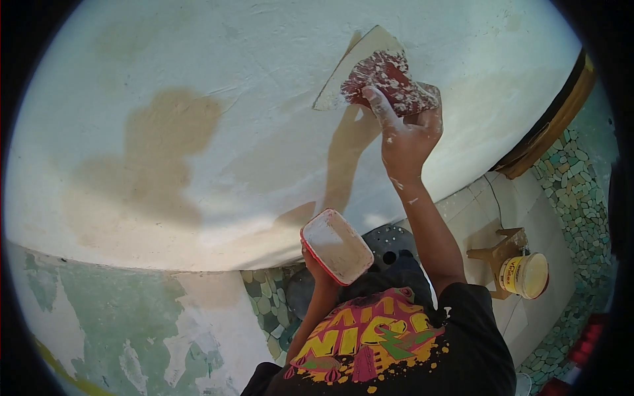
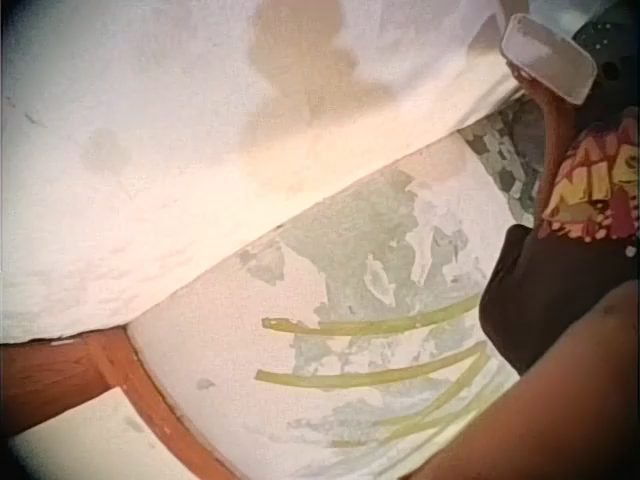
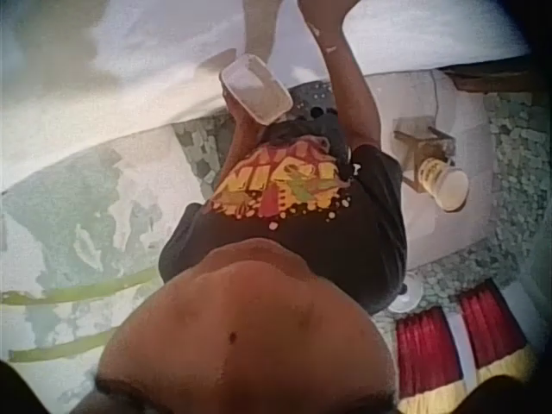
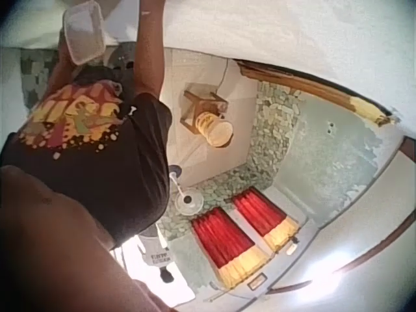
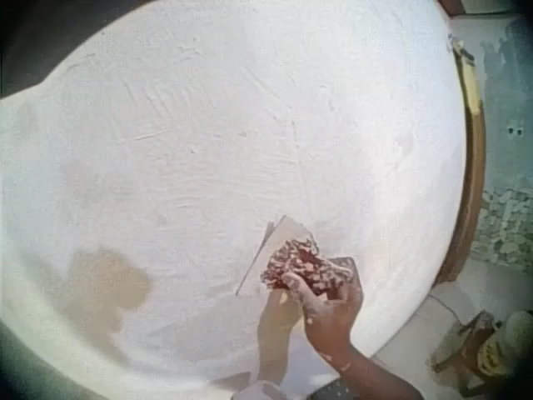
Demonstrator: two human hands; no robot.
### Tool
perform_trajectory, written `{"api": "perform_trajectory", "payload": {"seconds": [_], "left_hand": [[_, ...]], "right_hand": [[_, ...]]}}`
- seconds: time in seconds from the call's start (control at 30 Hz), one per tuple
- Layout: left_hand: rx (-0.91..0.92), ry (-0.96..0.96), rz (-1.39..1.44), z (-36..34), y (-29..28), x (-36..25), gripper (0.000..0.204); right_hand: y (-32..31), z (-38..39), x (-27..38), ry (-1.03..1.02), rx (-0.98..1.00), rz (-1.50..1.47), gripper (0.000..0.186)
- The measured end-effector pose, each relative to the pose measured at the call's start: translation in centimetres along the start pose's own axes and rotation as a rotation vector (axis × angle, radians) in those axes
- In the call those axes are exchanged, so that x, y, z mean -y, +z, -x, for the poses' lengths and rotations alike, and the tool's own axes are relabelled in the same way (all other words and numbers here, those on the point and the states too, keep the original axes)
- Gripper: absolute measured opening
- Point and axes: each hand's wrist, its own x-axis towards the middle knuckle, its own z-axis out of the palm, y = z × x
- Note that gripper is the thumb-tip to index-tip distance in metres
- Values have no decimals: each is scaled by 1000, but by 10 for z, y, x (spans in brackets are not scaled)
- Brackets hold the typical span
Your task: Plastering and smoothing a wall surface using joint compound and a putty knife.
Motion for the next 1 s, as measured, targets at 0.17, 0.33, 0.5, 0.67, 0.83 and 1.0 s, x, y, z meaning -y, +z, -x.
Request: {"api": "perform_trajectory", "payload": {"seconds": [0.17,0.33,0.5,0.67,0.83,1.0], "left_hand": [[-99,45,-113,-8,-13,4,76],[-123,46,-98,-3,-8,7,76],[-117,51,-49,0,2,0,73],[-81,86,-90,2,1,-5,68],[-182,105,-130,-2,-9,-1,71],[-164,51,-66,-10,-12,6,74]], "right_hand": [[2,5,2,-321,-22,398,17],[-5,7,-3,-289,-70,434,17],[-19,9,-8,-205,-123,454,16],[-42,12,-12,-116,-129,433,16],[-59,24,29,-109,-122,489,17],[-44,15,41,-708,6,434,20]]}}
